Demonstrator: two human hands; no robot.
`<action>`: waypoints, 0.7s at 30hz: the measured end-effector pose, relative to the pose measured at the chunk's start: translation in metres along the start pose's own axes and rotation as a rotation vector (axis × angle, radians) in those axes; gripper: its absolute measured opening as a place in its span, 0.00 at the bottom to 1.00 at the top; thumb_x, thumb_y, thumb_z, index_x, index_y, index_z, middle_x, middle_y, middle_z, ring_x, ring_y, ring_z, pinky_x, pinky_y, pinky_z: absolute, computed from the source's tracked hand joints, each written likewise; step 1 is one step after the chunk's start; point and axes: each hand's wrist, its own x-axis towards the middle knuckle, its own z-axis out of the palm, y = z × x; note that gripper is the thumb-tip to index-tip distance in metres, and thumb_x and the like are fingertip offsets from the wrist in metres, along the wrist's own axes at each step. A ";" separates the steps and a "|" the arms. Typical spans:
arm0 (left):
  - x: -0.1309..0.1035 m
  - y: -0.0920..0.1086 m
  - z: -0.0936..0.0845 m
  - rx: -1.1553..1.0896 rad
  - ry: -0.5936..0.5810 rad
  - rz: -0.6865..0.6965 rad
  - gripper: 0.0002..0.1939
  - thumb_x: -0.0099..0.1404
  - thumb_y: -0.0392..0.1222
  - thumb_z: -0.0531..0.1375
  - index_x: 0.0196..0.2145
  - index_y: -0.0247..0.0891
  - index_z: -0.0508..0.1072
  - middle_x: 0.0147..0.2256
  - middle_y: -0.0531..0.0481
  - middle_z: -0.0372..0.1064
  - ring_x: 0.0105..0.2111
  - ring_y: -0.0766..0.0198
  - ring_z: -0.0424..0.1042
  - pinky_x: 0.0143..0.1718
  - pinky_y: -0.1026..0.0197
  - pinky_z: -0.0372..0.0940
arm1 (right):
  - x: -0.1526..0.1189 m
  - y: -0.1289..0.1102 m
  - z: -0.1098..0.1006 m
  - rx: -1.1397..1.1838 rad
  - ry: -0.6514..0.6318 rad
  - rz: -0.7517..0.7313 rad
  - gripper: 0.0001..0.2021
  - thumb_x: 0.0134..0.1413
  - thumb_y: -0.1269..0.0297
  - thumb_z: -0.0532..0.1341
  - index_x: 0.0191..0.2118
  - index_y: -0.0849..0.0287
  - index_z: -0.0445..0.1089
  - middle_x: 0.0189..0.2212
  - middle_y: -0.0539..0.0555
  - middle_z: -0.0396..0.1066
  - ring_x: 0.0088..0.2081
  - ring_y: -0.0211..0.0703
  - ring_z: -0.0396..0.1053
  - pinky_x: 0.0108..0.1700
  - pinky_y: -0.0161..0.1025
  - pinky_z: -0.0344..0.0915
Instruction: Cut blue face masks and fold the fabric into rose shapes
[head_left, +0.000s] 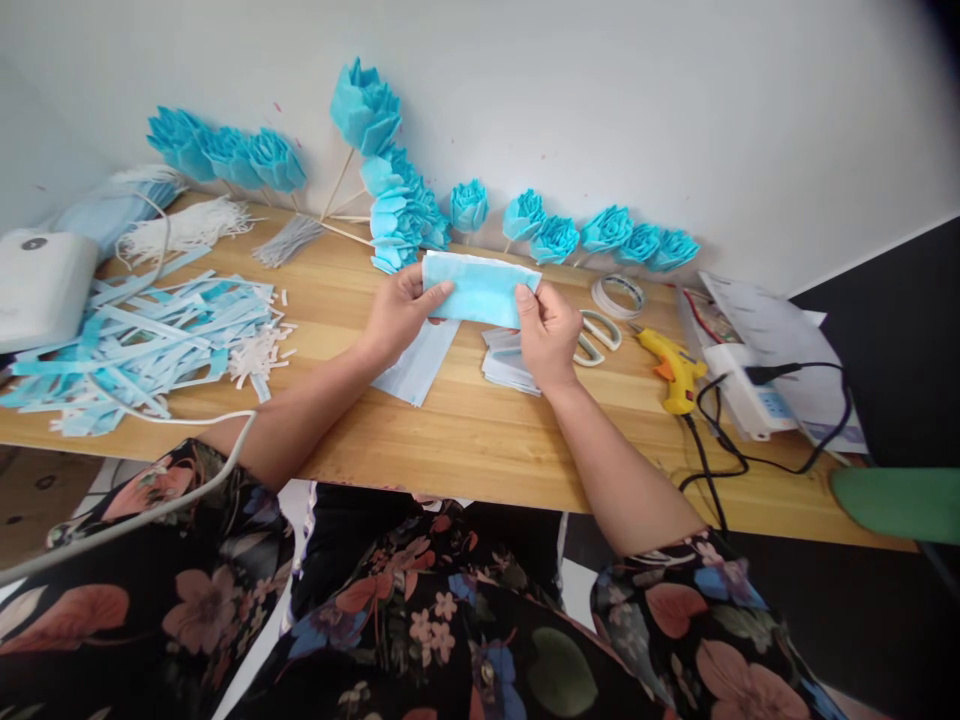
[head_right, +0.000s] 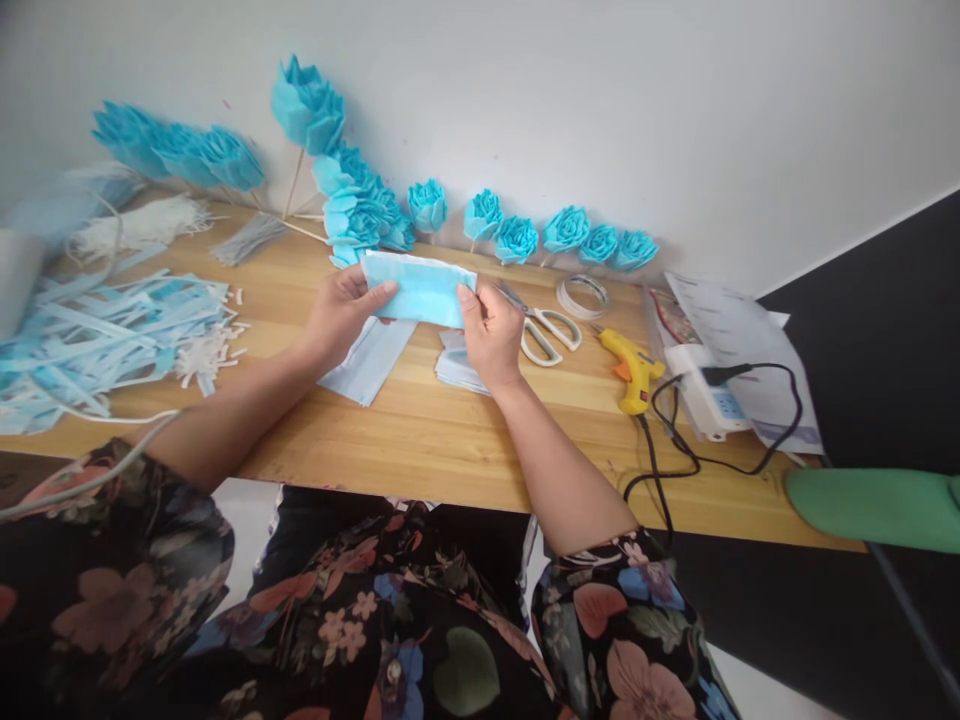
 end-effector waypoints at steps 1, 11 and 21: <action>0.000 0.000 0.000 0.000 -0.002 0.005 0.12 0.58 0.46 0.67 0.34 0.35 0.73 0.27 0.51 0.72 0.24 0.70 0.68 0.22 0.68 0.65 | 0.000 0.000 0.000 -0.001 -0.008 0.001 0.18 0.63 0.52 0.54 0.25 0.56 0.61 0.18 0.45 0.52 0.24 0.36 0.55 0.29 0.36 0.54; -0.010 0.001 0.008 0.068 -0.158 0.053 0.13 0.60 0.48 0.65 0.36 0.35 0.74 0.29 0.51 0.73 0.29 0.67 0.72 0.30 0.66 0.68 | -0.005 -0.008 0.004 0.026 -0.266 -0.115 0.15 0.60 0.60 0.55 0.23 0.56 0.60 0.17 0.45 0.54 0.21 0.33 0.53 0.27 0.35 0.52; -0.004 -0.004 0.003 0.037 -0.086 0.050 0.13 0.58 0.47 0.67 0.34 0.35 0.73 0.25 0.53 0.69 0.24 0.70 0.68 0.25 0.68 0.65 | -0.002 -0.005 0.001 0.047 -0.107 -0.004 0.21 0.62 0.53 0.55 0.21 0.56 0.55 0.17 0.45 0.50 0.22 0.34 0.52 0.26 0.35 0.52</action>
